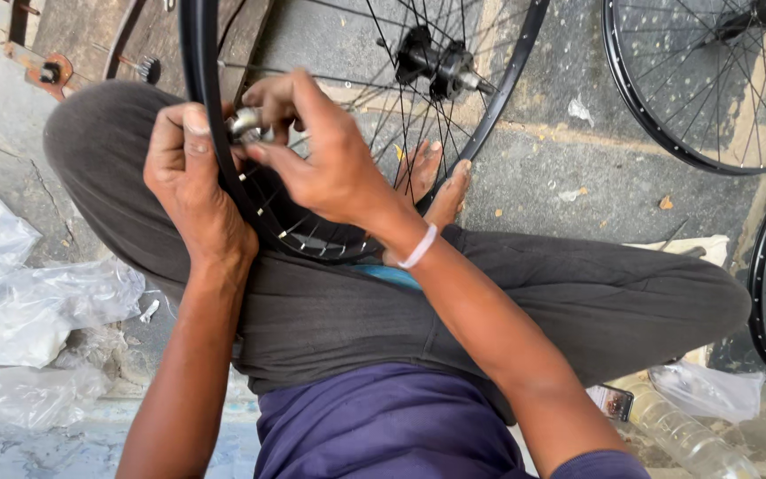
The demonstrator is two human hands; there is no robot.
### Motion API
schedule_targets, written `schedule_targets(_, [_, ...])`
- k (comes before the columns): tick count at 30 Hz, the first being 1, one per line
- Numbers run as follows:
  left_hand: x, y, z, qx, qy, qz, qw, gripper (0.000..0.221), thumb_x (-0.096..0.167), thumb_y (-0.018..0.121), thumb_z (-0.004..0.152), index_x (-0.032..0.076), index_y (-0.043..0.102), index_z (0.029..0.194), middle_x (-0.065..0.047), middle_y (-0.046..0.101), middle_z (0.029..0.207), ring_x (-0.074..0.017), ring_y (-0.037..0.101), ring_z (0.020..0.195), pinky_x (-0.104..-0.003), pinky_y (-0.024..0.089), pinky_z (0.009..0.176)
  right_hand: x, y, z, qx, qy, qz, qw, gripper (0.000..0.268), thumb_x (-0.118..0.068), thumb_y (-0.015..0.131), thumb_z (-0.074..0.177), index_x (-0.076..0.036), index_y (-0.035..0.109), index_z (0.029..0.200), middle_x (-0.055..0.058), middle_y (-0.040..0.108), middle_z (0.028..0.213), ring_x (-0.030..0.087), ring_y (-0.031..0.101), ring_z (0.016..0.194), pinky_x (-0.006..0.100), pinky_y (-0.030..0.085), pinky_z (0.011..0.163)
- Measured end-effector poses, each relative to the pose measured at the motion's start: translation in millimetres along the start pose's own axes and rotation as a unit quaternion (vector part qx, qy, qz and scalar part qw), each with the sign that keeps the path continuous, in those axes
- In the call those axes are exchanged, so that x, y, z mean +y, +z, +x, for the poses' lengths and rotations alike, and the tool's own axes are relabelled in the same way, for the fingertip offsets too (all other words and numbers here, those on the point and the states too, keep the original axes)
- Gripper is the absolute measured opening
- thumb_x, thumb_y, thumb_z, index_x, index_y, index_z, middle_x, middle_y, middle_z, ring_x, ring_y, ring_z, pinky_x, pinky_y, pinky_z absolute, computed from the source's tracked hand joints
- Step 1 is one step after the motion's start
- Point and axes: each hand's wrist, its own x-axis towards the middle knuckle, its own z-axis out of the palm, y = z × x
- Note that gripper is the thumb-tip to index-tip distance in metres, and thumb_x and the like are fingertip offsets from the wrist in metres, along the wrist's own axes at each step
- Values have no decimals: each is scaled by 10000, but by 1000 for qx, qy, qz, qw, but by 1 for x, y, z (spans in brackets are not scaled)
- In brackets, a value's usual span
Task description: The person works on a bicycle wheel by hand, inserting spokes into the rim and later handling and threading components onto the central hub.
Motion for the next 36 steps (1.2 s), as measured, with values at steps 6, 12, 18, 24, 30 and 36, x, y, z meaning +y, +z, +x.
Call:
schedule_targets(6, [2, 3, -2, -8, 14, 0, 1000, 289, 312, 687, 1113, 34, 622, 1070, -24, 652, 928, -57, 575, 766, -221, 464, 737, -1, -14, -1, -47, -99, 77, 991, 545, -96, 786, 881, -34, 592, 1385, 117, 694, 1241, 195, 655, 1099, 365, 545, 991])
schedule_targets(12, [2, 6, 1, -3, 6, -8, 1000, 264, 300, 687, 1082, 45, 622, 1062, -11, 651, 944, -68, 578, 813, -225, 466, 745, -11, 13, 2, 89, -132, -205, 966, 475, 20, 624, 834, 68, 570, 1304, 114, 704, 1161, 196, 680, 1112, 369, 490, 969])
schedule_targets(18, [-7, 2, 0, 0, 25, -32, 999, 236, 258, 708, 1100, 41, 627, 1052, 4, 615, 898, -60, 549, 789, -215, 452, 744, 0, -13, -4, 16, -96, 120, 988, 200, -67, 758, 911, -22, 662, 1080, 149, 668, 1238, 202, 659, 1152, 388, 526, 1029])
schedule_targets(24, [-4, 5, 2, -1, 15, -27, 1000, 228, 285, 695, 1069, 66, 631, 1074, 8, 636, 921, -60, 574, 817, -230, 478, 774, -10, 15, 0, 37, 41, -139, 989, 560, -50, 728, 820, -21, 621, 1369, 117, 773, 1000, 263, 602, 797, 400, 527, 825])
schedule_targets(30, [-5, 3, 2, -4, 17, -16, 1000, 247, 295, 690, 1089, 56, 632, 1069, 18, 598, 890, -47, 557, 740, -217, 463, 719, -1, 1, 1, 32, -14, -57, 998, 366, -163, 791, 927, -1, 532, 1129, 115, 677, 1099, 151, 697, 918, 315, 614, 852])
schedule_targets(36, [-2, 6, 2, -6, 22, -12, 1000, 257, 313, 681, 1075, 63, 625, 1051, 13, 614, 881, -62, 584, 785, -236, 503, 748, 5, -11, -1, -16, -109, 85, 990, 497, -107, 775, 888, -22, 621, 1353, 155, 707, 1227, 202, 677, 1058, 371, 554, 958])
